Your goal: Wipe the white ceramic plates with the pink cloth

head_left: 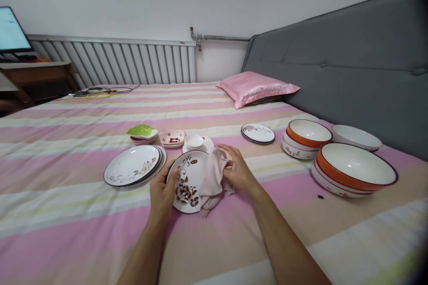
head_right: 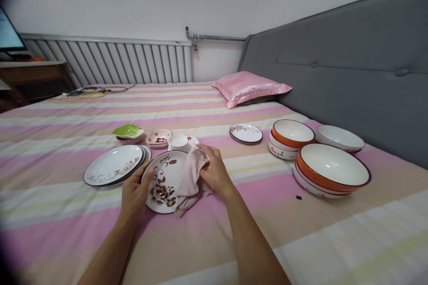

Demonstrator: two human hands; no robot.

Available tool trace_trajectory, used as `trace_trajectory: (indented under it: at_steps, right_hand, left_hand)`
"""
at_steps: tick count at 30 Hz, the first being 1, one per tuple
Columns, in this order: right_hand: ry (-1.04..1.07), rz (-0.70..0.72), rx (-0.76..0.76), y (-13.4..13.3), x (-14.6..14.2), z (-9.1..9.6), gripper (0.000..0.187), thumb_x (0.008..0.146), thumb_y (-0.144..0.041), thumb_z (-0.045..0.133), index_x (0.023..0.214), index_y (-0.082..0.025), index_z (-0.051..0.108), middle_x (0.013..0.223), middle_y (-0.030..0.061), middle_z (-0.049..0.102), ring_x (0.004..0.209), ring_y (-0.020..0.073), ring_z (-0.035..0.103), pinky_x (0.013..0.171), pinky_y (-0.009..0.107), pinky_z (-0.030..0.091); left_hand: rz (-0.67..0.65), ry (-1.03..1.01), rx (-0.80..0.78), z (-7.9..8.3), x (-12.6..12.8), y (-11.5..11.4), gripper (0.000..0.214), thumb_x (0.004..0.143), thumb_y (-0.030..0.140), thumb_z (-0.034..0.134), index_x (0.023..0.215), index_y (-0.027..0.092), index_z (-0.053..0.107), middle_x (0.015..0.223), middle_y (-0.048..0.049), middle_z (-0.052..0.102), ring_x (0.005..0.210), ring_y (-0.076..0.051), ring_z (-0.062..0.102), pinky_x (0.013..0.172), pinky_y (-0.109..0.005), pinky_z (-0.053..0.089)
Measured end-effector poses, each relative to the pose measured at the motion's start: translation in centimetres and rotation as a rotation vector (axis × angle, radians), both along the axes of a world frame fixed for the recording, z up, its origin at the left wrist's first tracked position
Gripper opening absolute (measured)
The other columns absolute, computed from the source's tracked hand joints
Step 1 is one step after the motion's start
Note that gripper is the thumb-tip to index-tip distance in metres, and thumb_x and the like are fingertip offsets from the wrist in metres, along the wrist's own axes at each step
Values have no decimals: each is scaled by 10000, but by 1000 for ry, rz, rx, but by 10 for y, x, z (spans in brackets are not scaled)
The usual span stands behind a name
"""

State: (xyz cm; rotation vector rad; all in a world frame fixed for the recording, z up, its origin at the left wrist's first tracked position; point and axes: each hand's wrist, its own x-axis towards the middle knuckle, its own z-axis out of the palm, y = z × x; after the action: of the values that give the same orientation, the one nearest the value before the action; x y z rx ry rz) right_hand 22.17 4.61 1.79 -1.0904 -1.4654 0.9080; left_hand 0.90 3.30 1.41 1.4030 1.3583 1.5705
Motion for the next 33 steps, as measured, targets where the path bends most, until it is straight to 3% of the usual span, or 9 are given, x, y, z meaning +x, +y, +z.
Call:
trace_trajectory:
  at_steps: [4, 9, 13, 16, 21, 24, 26, 30, 33]
  right_hand:
    - [-102, 72, 141, 0, -1, 8, 318, 676, -63, 511, 844, -254, 702, 1309, 44, 435, 1185, 208, 459, 921, 344, 424]
    - [111, 44, 256, -8, 6, 28, 146, 741, -154, 527, 820, -213, 634, 1149, 71, 585, 1056, 201, 544, 789, 299, 451]
    - [232, -120, 380, -18, 17, 42, 117, 748, -177, 462, 699, -194, 567, 806, 25, 591, 772, 165, 553, 678, 278, 425]
    - [210, -244, 441, -23, 21, 49, 111, 736, -182, 437, 664, -193, 521, 723, 5, 512, 694, 155, 503, 649, 284, 407]
    - [-27, -415, 486, -26, 8, 53, 72, 733, -142, 479, 723, -207, 510, 862, 45, 540, 891, 203, 523, 809, 347, 415]
    - [-59, -318, 459, -27, -8, 51, 167, 764, -156, 511, 917, -222, 519, 1133, 88, 509, 1100, 227, 473, 899, 375, 412]
    - [-62, -201, 432, -29, -19, 47, 322, 794, -180, 515, 1106, -240, 464, 1320, 97, 395, 1183, 225, 430, 936, 378, 410]
    - [-19, -121, 430, -29, -30, 39, 545, 810, -211, 541, 1283, -287, 282, 1460, 93, 177, 1126, 195, 492, 932, 367, 435]
    - [-38, -167, 483, -27, -29, 37, 474, 782, -206, 587, 1202, -276, 380, 1353, 90, 331, 1132, 210, 478, 910, 363, 443]
  left_hand:
    - [-3, -10, -13, 0, 0, -1, 416, 792, 400, 584, 1158, 203, 605, 1149, -66, 646, 1080, -259, 563, 944, -400, 417]
    - [-7, 16, -6, 0, -1, -2, 425, 792, 412, 575, 1154, 192, 607, 1145, -80, 646, 1077, -270, 564, 949, -417, 408]
    - [-8, 52, 31, 4, 0, -4, 399, 791, 404, 577, 1116, 177, 628, 1116, -82, 656, 1052, -258, 574, 938, -393, 413]
    - [-29, 80, 77, 8, 5, -8, 372, 799, 381, 574, 1105, 177, 634, 1092, -75, 663, 1025, -241, 583, 912, -360, 428]
    - [-105, 183, 171, 18, 12, -18, 284, 819, 325, 558, 1058, 209, 657, 1050, -48, 670, 986, -213, 591, 871, -306, 438]
    - [-204, 240, 233, 22, 16, -22, 255, 838, 276, 533, 1056, 219, 654, 1045, -49, 662, 976, -201, 588, 850, -288, 440]
    - [-265, 263, 264, 23, 17, -24, 258, 846, 253, 518, 1066, 218, 647, 1030, -55, 660, 957, -200, 590, 838, -289, 440]
    - [-311, 260, 288, 24, 17, -25, 263, 850, 226, 509, 1078, 223, 641, 1031, -59, 655, 964, -199, 586, 847, -289, 430]
    - [-320, 250, 279, 25, 17, -25, 265, 848, 224, 513, 1080, 224, 642, 1031, -57, 658, 960, -199, 589, 844, -288, 430]
